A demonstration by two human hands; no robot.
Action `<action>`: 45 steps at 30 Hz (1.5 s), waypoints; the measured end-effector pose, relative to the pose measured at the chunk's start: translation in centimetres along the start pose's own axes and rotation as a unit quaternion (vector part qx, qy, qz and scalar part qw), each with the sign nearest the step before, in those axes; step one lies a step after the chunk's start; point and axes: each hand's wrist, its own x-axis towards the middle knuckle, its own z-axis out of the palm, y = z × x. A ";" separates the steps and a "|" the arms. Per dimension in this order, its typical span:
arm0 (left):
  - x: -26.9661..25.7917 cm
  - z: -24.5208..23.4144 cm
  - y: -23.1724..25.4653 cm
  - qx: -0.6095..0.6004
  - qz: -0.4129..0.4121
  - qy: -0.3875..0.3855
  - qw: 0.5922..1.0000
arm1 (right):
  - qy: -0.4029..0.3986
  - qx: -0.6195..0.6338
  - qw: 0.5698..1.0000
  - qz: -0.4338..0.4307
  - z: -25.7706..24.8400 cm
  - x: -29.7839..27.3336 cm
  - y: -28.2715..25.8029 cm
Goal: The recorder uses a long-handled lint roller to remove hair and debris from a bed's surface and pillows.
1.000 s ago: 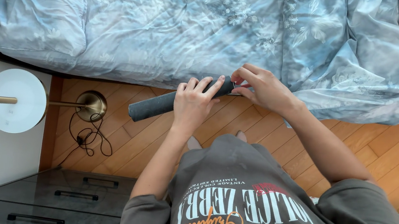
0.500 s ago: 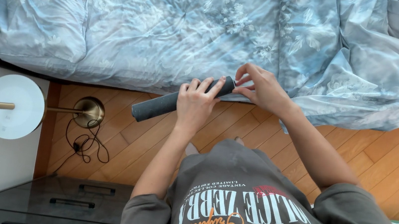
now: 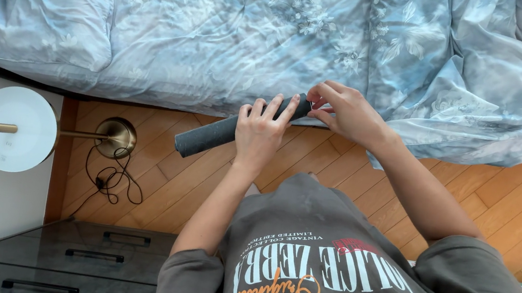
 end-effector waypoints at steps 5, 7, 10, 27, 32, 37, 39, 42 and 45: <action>0.3 -0.1 0.2 -0.004 0.001 -0.007 1.000 | 0.006 -0.033 0.999 -0.010 0.6 -0.3 0.4; 0.4 -0.1 0.1 -0.007 0.003 -0.001 1.000 | 0.004 -0.047 0.999 -0.004 0.8 -0.4 0.7; 0.7 -0.3 -0.2 -0.026 -0.006 0.001 1.000 | 0.000 -0.052 0.999 0.009 0.6 -0.4 0.8; -0.3 -1.0 -0.5 -0.019 -0.005 -0.022 1.000 | 0.019 0.086 0.995 0.037 -0.2 0.1 1.3; -0.2 -1.2 -0.8 -0.027 0.011 -0.040 0.999 | -0.011 0.004 0.999 -0.032 -1.1 1.4 1.7; 0.3 -2.1 -1.3 -0.031 0.028 -0.080 0.996 | -0.051 -0.016 0.998 -0.030 -1.5 1.7 1.2; 0.2 -2.5 -1.5 -0.038 0.027 -0.092 0.995 | -0.061 0.041 0.997 0.001 -1.4 1.7 1.0; -0.1 -2.5 -1.5 -0.045 0.031 -0.092 0.994 | -0.063 0.085 0.994 0.021 -0.9 1.1 0.5; -0.4 -2.5 -1.4 -0.043 0.033 -0.089 0.995 | -0.061 0.082 0.994 0.023 -0.6 0.7 0.6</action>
